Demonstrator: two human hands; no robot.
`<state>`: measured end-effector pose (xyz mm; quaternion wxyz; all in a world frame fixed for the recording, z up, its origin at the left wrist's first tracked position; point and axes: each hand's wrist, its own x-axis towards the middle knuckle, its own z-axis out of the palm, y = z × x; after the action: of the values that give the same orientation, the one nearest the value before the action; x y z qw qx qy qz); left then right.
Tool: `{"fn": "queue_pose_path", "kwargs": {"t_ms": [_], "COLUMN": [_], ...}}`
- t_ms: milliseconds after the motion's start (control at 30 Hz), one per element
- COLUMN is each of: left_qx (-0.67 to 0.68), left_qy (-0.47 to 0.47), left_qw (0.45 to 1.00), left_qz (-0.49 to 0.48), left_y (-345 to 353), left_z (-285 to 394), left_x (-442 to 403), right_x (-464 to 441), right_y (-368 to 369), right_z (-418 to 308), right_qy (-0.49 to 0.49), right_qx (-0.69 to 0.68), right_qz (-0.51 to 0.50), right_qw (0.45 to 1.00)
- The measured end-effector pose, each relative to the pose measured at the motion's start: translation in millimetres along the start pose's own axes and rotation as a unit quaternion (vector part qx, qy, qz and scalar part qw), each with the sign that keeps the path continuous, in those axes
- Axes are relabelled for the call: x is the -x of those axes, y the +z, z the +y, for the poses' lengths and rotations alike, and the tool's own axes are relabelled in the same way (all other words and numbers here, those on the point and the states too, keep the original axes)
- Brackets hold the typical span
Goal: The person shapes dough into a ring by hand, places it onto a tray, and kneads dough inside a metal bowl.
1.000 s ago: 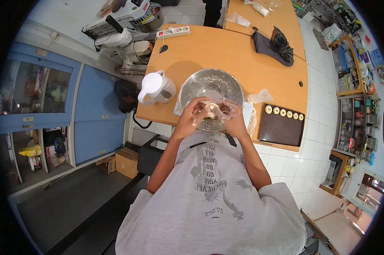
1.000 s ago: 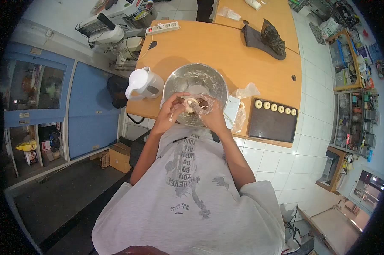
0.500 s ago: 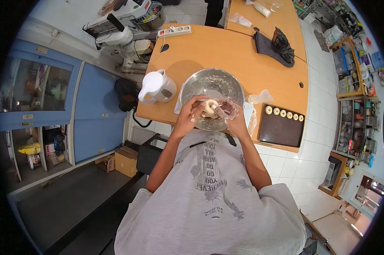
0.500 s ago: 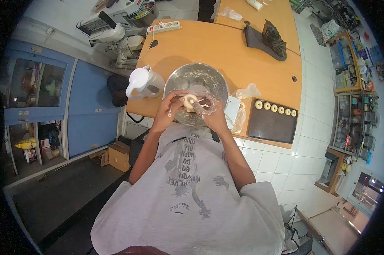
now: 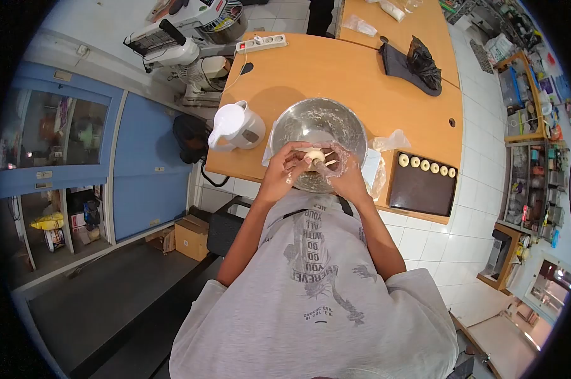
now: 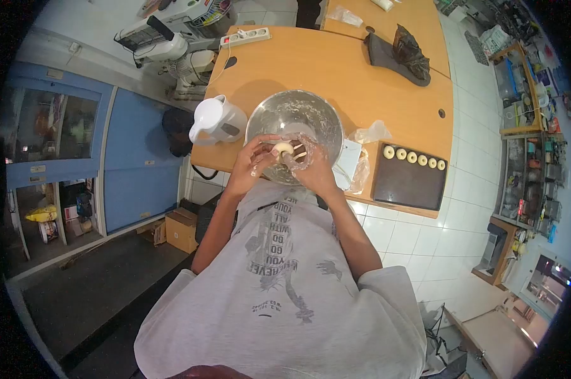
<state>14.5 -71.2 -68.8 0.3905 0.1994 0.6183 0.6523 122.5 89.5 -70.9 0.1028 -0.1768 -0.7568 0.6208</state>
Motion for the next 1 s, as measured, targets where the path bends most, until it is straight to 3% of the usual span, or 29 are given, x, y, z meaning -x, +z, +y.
{"fn": "queue_pose_path", "kwargs": {"t_ms": [67, 300, 400, 567, 667, 867, 1000], "left_qx": [-0.006, -0.034, -0.039, 0.139, 0.131, 0.025, 0.035], "left_qy": [0.035, 0.010, 0.016, -0.041, -0.044, -0.017, -0.029], "left_qw": [0.999, 0.999, 0.999, 0.988, 0.990, 0.999, 0.998], "left_qz": [-0.015, -0.015, -0.001, 0.042, 0.010, -0.034, -0.036], "left_y": [-3, -2, -9, -10, -11, -15, -17], "left_z": [-7, -4, -8, -10, -6, -3, 6], "left_x": [-3, -5, -8, -7, -5, -2, 0], "right_x": [-1, 1, 2, 3, 6, 8, 11], "right_y": [3, 9, 9, 12, 13, 24, 25], "right_z": [7, 18, 8, 4, -5, 7, -1], "right_qy": [0.001, 0.021, 0.035, 0.083, 0.102, 0.021, 0.043], "right_qx": [-0.004, -0.011, -0.088, -0.223, -0.262, -0.141, -0.139], "right_qz": [0.024, 0.061, 0.056, 0.042, 0.045, 0.044, 0.044], "right_qw": [1.000, 0.998, 0.994, 0.970, 0.958, 0.989, 0.988]}}
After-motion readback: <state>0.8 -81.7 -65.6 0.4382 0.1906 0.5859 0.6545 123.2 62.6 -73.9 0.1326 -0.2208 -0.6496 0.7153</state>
